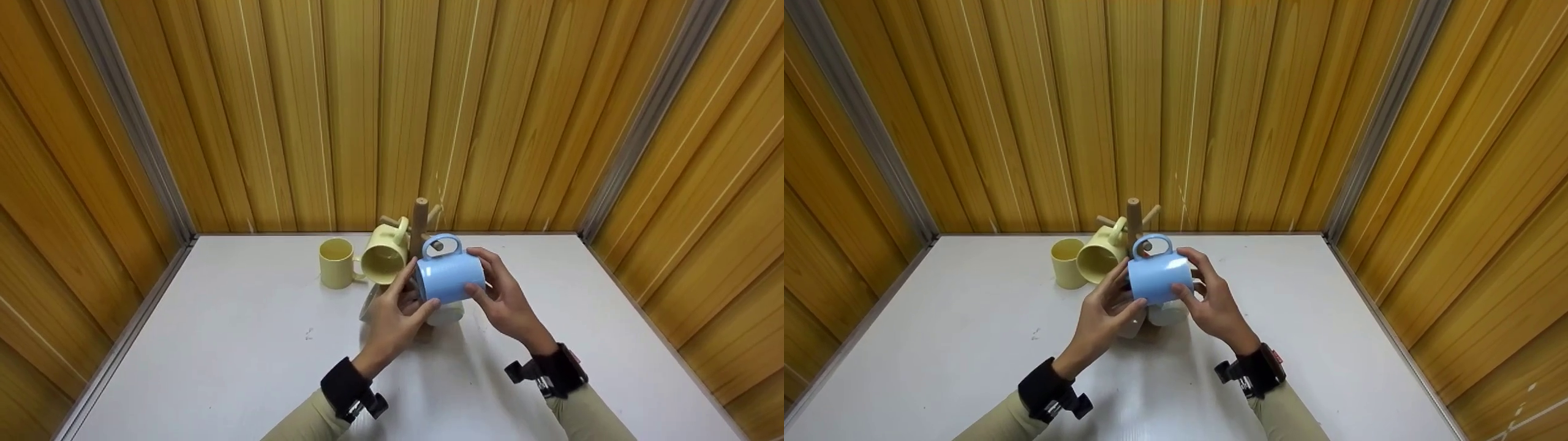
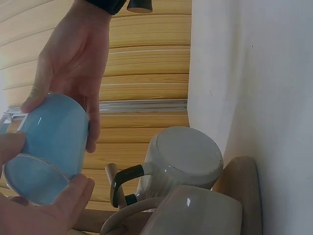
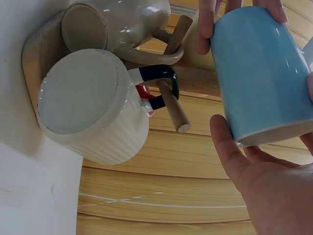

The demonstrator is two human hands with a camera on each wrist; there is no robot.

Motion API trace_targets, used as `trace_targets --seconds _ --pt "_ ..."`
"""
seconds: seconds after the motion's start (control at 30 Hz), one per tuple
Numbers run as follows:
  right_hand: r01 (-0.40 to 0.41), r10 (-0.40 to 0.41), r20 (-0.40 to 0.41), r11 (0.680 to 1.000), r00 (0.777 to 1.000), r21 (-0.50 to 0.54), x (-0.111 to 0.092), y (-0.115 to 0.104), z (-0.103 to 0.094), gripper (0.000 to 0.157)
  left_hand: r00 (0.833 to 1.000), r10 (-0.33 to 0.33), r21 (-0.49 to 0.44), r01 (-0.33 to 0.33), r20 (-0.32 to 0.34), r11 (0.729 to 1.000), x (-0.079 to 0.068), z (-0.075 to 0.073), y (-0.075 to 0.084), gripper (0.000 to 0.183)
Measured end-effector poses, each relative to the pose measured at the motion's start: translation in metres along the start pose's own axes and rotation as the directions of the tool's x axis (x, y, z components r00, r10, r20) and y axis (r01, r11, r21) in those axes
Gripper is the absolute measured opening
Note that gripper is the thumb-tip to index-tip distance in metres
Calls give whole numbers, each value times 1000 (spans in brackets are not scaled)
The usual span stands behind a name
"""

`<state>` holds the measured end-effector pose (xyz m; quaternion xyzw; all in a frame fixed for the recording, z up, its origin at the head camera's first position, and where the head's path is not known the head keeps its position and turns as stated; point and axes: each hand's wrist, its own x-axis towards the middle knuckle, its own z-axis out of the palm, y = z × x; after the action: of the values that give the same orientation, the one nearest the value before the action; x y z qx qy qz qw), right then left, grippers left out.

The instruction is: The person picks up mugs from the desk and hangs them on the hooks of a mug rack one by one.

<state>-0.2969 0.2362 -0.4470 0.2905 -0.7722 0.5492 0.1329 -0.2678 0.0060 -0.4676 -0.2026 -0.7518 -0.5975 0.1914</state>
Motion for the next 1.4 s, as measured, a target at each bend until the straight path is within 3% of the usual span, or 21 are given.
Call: trace_targets --seconds 0.17,0.4,0.63,0.9,1.2,1.4 --pt "-8 8 -1 999 1000 36 2 5 0 59 996 69 92 -63 -58 994 1 3 0 73" --pt "-40 39 24 997 999 71 7 11 4 57 988 122 94 -113 -96 989 2 4 -1 72" --pt "-96 92 46 990 995 100 8 14 5 57 986 130 130 -116 -108 985 1 4 -2 72" --pt "-99 96 31 989 995 112 11 18 8 54 977 164 177 -139 -134 974 3 5 -4 69" --pt "-86 86 -12 996 996 10 14 22 10 54 976 174 182 -149 -131 972 6 2 -6 68" --pt "-101 102 -6 994 995 28 11 24 12 53 976 180 226 -149 -123 963 4 2 -7 68"
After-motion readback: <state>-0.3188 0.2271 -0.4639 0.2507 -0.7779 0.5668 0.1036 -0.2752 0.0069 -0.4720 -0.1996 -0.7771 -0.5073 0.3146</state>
